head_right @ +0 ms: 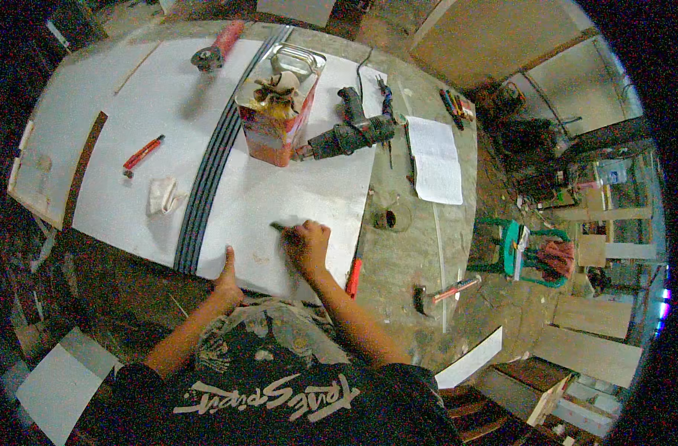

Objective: The person trims the edges of a large white board with a utility knife, using a straight metal guide to keep cuts straight. They repeatedly score and snap off thin strips of wood veneer along the board's edges, then discard the offcuts. The person also adjusts the camera mid-task.

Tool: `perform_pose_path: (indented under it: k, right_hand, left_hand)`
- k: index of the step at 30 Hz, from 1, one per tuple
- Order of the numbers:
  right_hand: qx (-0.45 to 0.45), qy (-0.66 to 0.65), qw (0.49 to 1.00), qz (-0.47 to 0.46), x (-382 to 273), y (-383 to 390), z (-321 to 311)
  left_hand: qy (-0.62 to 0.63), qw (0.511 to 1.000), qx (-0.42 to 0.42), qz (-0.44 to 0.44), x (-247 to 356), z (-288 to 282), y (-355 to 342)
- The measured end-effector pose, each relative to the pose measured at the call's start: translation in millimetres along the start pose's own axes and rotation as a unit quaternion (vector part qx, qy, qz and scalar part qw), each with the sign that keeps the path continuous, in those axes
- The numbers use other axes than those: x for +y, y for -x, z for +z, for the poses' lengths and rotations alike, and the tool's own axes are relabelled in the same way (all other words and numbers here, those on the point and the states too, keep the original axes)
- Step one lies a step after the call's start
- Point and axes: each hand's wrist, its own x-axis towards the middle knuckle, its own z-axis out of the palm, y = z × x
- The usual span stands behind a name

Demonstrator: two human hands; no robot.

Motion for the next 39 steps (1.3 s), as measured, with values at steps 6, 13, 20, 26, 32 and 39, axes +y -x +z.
perform_pose_path:
  k: [6,13,20,26,32,39]
  right_hand:
    - [-0.064,-0.077,0.993,-0.066,-17.1,38.1,-8.9]
    - [-0.015,-0.008,0.999,-0.039,-1.2,29.7,-37.3]
    - [0.002,-0.042,0.997,-0.066,34.4,-0.4,-41.1]
    - [-0.096,-0.059,0.994,0.015,45.0,-0.3,-40.5]
    - [-0.069,-0.073,0.995,-0.027,45.6,-1.3,-38.5]
    - [-0.046,-0.117,0.990,-0.067,31.7,-8.4,-36.0]
  left_hand:
    - [0.022,0.970,0.233,0.063,-1.1,36.3,19.6]
    - [-0.140,0.852,0.464,0.200,-27.6,23.5,-19.3]
    - [-0.047,0.846,0.267,0.459,-58.0,-12.3,-34.8]
    - [-0.161,0.876,0.264,0.371,-94.0,-68.0,-18.8]
    - [-0.163,0.905,0.313,0.239,-225.7,-197.3,16.4]
    - [-0.017,0.920,0.390,0.037,-406.3,-309.3,73.2]
